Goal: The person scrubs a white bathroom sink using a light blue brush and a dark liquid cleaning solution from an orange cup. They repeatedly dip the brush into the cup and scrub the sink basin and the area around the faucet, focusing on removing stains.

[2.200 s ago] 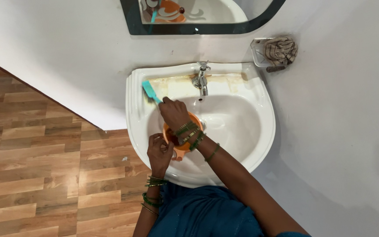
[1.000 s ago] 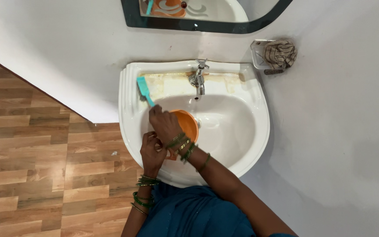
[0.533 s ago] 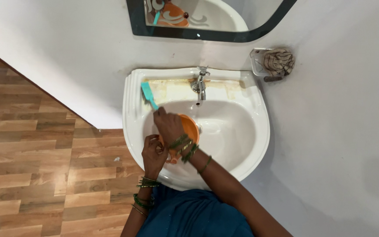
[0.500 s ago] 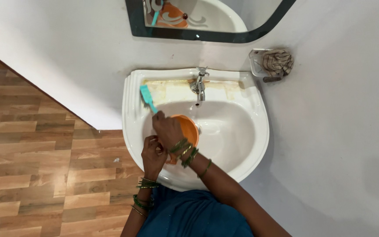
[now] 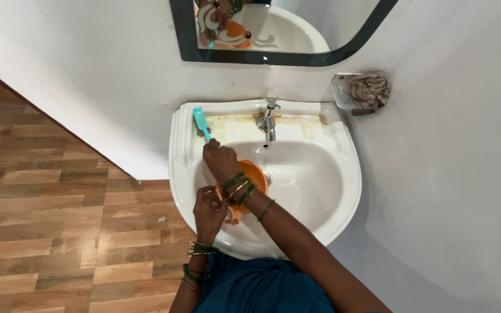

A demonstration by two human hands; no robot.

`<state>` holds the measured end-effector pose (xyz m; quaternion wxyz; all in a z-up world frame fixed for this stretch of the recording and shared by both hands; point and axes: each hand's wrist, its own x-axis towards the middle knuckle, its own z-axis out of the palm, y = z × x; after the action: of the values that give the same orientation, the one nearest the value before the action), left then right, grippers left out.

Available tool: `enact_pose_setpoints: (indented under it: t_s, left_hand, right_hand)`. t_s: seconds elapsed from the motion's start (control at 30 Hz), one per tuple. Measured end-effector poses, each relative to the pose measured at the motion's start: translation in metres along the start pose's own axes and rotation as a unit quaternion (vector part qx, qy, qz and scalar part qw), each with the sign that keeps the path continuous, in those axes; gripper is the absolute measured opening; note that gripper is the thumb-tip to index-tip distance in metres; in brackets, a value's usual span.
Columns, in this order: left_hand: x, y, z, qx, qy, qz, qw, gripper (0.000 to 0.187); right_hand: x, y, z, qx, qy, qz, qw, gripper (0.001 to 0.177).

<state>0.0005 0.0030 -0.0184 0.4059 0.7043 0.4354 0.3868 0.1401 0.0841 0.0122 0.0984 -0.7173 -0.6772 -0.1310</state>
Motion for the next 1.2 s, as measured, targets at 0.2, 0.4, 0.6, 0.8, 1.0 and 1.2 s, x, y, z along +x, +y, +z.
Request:
enact_pose_setpoints:
  t_s: [0.2, 0.4, 0.6, 0.8, 1.0, 1.2]
  left_hand:
    - [0.0, 0.0, 0.0, 0.002, 0.001, 0.004, 1.0, 0.019]
    - [-0.001, 0.004, -0.001, -0.03, -0.016, -0.012, 0.999, 0.025]
    - [0.0, 0.0, -0.002, -0.033, -0.014, 0.01, 0.999, 0.016]
    - [0.001, 0.006, -0.002, -0.036, -0.006, -0.025, 0.999, 0.018]
    - [0.001, 0.007, -0.003, -0.031, -0.001, -0.008, 0.999, 0.019]
    - [0.001, 0.009, -0.002, -0.045, 0.001, -0.019, 0.999, 0.018]
  right_hand:
    - [-0.006, 0.008, -0.01, 0.021, 0.015, 0.005, 1.0, 0.006]
    - [-0.056, -0.024, -0.059, 0.021, -0.023, -0.023, 0.999, 0.021]
    - [-0.039, -0.01, -0.04, 0.045, -0.009, 0.02, 0.999, 0.016]
    - [-0.007, 0.049, -0.015, 0.158, 0.041, 0.119, 0.979, 0.007]
    - [-0.012, 0.098, -0.021, 0.151, 0.113, 0.108, 0.976, 0.004]
    - [0.001, 0.13, -0.033, -0.077, 0.049, 0.145, 0.985, 0.007]
